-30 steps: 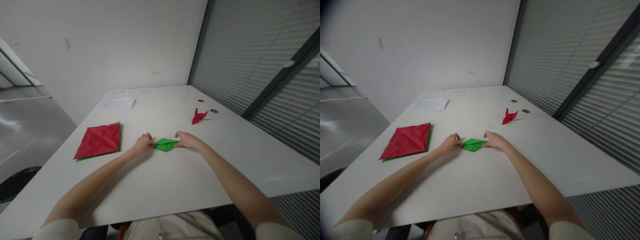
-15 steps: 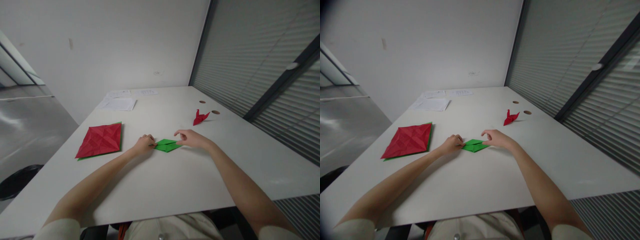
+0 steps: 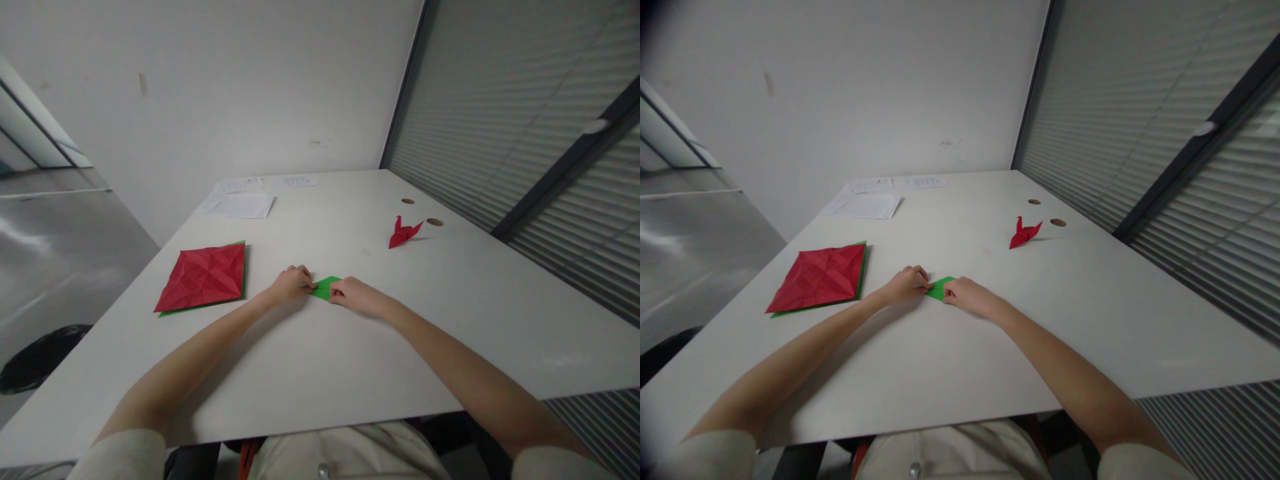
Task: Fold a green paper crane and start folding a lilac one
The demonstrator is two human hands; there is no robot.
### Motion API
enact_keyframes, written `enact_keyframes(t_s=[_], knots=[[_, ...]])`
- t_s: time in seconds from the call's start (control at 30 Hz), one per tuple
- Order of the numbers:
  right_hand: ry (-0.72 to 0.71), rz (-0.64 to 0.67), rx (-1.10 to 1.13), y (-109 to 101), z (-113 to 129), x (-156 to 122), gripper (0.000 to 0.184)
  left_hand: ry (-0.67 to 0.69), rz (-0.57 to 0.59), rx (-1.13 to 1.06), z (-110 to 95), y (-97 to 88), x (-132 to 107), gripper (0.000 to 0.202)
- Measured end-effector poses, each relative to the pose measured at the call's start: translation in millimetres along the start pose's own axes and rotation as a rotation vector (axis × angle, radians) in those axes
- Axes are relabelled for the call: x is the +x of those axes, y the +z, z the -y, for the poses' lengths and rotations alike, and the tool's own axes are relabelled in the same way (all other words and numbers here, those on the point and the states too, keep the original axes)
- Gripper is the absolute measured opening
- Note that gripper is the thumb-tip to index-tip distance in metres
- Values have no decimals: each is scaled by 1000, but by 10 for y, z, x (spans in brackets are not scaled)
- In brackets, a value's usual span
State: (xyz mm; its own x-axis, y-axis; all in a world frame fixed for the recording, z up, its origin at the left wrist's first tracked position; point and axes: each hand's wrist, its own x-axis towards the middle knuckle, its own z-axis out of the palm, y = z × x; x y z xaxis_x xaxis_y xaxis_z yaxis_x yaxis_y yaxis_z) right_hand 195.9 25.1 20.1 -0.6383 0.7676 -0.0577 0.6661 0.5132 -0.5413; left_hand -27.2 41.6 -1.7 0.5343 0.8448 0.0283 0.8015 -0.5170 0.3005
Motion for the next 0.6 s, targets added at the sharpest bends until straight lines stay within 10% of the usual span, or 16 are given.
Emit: enact_keyframes(t_s=[0.6], knots=[[-47,200,210,-155,-198,-57,29,28,-22,-43,67,32,-18,20]])
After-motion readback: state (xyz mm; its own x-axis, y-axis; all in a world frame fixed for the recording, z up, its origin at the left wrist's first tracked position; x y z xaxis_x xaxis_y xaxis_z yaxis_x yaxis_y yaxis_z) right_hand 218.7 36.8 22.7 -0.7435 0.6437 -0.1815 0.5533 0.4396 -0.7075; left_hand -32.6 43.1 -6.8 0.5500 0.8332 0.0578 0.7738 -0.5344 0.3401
